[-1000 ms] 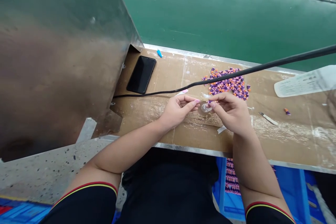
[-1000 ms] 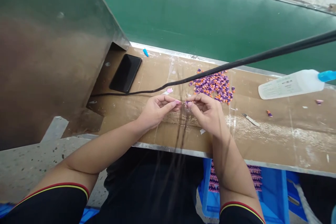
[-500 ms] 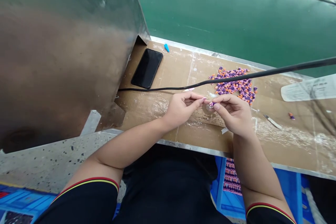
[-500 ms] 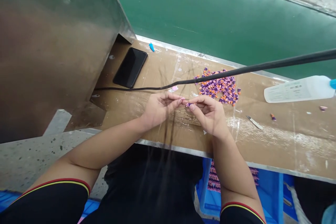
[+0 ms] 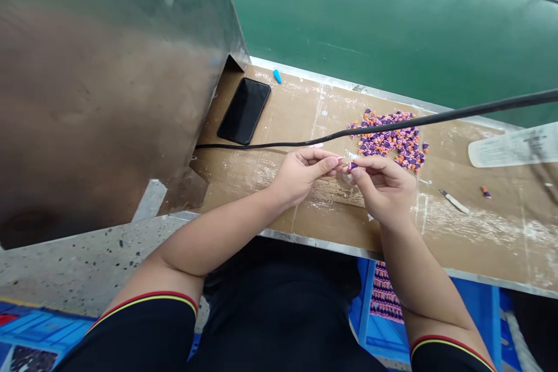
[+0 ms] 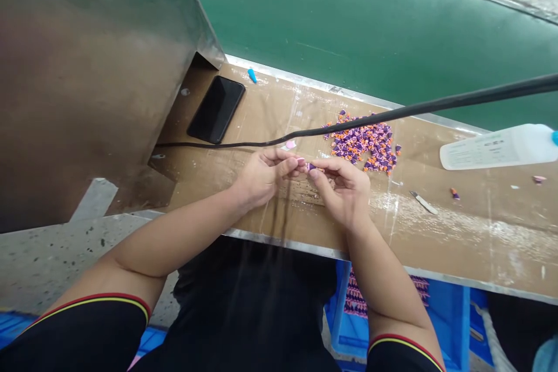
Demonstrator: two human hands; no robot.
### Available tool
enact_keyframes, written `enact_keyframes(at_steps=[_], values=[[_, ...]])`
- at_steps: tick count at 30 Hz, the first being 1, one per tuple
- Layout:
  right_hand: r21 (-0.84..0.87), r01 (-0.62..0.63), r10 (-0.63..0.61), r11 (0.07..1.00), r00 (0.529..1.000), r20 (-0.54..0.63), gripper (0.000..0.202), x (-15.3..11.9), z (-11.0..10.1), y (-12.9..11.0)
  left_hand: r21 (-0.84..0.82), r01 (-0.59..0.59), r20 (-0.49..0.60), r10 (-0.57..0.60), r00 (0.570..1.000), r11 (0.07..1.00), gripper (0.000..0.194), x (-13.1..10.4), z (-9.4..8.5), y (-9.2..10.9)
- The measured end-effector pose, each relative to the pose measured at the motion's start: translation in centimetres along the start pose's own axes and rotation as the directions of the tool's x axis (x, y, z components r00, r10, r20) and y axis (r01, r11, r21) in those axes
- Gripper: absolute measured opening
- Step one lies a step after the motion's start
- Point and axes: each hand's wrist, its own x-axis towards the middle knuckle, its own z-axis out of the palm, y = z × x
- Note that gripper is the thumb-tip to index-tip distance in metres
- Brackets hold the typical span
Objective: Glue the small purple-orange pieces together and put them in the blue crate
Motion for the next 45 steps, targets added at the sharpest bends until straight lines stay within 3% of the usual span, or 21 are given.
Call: enact_keyframes(at_steps=[7,16,22,27,36,40,45], values=[[-0.277,0.230,-0.248,0.933,0.968,-0.032,0.015,-0.1,0.4,0.4,-0.071,0.082,-0.021,-0.084,0.996,0.994,0.039,-0.2,0.5,0.4],[-0.308,0.212,-0.230,0.927,0.973,-0.023,0.014,-0.1,0.7,0.4,-0.070,0.062,-0.001,-0.062,0.998,0.996,0.035,-0.4,0.6,0.5],[-0.397,0.210,-0.249,0.894,0.967,-0.050,0.008,-0.3,0.9,0.4,0.074,-0.068,-0.039,0.071,0.997,0.995,0.037,-0.7,0.6,0.3],[-0.448,0.269,-0.332,0.853,0.941,-0.066,0.004,-0.4,1.4,0.0,0.230,-0.220,-0.003,0.227,0.974,0.948,0.033,-1.2,0.9,0.4],[-0.446,0.314,-0.386,0.838,0.919,-0.079,0.015,-0.4,1.9,-0.5,0.393,-0.337,0.001,0.366,0.931,0.856,0.033,-1.7,1.3,0.6],[-0.467,0.316,-0.408,0.826,0.907,-0.107,0.018,-0.6,2.2,-0.9,0.412,-0.414,0.031,0.441,0.897,0.812,0.026,-2.1,1.6,0.6],[-0.424,0.315,-0.414,0.849,0.896,-0.163,0.022,-0.5,2.3,-0.8,0.369,-0.453,0.083,0.456,0.886,0.812,0.015,-2.3,1.5,0.0]])
